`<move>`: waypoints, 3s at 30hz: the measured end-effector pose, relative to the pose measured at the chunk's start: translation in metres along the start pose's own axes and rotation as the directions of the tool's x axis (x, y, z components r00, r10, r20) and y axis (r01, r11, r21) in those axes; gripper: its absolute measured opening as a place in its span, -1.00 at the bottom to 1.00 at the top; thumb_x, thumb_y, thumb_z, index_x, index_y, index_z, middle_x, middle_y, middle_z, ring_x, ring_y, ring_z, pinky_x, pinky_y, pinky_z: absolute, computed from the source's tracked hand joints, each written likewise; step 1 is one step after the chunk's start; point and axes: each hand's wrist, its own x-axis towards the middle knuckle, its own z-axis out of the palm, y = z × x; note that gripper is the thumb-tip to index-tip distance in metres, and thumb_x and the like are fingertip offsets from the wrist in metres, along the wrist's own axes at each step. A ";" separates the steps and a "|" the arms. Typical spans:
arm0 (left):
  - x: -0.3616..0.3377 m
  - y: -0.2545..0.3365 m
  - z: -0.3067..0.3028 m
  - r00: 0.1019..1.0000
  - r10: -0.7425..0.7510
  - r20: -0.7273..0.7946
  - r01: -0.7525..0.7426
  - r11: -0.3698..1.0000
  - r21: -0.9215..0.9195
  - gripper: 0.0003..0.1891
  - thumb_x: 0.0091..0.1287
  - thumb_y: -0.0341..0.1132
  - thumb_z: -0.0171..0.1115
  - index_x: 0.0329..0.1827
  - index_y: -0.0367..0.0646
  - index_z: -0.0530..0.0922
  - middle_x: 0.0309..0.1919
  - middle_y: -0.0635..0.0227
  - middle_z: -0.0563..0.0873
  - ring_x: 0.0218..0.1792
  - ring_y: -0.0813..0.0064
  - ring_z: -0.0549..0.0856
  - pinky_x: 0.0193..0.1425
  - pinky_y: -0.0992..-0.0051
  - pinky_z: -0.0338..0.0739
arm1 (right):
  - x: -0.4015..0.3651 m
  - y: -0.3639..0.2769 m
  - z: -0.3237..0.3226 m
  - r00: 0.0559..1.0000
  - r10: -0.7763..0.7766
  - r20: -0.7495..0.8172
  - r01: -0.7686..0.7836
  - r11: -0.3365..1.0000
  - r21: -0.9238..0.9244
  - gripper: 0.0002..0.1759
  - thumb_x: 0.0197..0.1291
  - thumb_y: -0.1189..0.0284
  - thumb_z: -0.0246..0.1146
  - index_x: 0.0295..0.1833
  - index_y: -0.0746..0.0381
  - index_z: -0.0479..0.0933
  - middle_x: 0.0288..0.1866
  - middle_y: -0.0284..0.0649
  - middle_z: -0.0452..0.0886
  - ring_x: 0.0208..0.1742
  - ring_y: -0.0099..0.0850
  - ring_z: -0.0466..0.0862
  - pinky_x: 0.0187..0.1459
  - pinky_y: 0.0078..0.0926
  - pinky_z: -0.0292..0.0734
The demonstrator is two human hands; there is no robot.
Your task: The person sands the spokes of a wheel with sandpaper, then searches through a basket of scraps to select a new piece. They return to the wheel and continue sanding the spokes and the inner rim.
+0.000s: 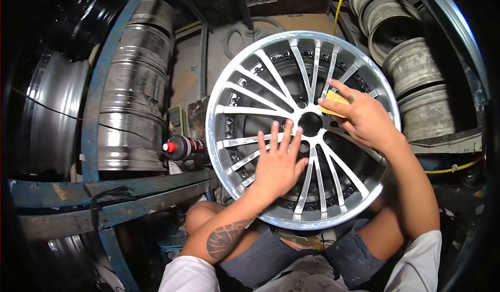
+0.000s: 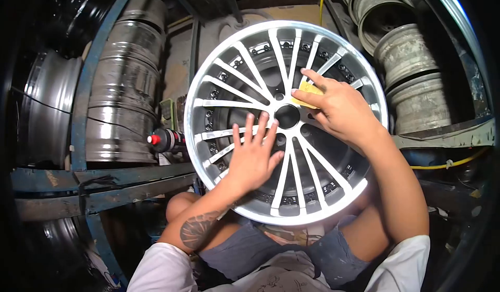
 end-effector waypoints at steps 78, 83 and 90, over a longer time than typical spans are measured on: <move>-0.010 -0.146 -0.018 0.691 -0.693 -0.206 0.566 0.696 -0.442 -0.42 0.59 -0.10 0.18 0.62 -0.01 0.33 0.24 -0.24 0.73 0.31 -0.28 0.68 0.39 0.00 0.54 | -0.039 -0.016 -0.013 0.935 0.133 0.328 -0.228 0.934 0.273 -0.57 0.48 0.15 0.35 -0.02 0.38 0.75 -0.25 0.18 0.76 -0.18 0.05 0.79 -0.05 -0.10 0.65; -0.005 -0.160 -0.013 0.685 -0.692 -0.228 0.599 0.713 -0.365 -0.42 0.59 -0.03 0.17 0.58 -0.05 0.36 0.22 -0.25 0.73 0.29 -0.32 0.67 0.38 -0.05 0.54 | -0.030 -0.028 -0.002 0.907 0.067 0.416 -0.206 0.932 0.299 -0.45 0.40 0.01 0.41 0.01 0.36 0.73 -0.27 0.05 0.78 -0.21 -0.12 0.79 -0.08 -0.19 0.65; -0.003 -0.167 -0.009 0.693 -0.678 -0.246 0.582 0.727 -0.365 -0.39 0.56 0.02 0.22 0.55 -0.11 0.40 0.13 -0.33 0.76 0.24 -0.34 0.71 0.31 -0.03 0.59 | -0.041 -0.059 -0.038 0.848 0.061 0.526 -0.028 0.997 -0.071 -0.46 0.39 -0.02 0.35 0.13 0.26 0.69 -0.16 0.08 0.80 -0.01 0.07 0.81 0.02 0.01 0.70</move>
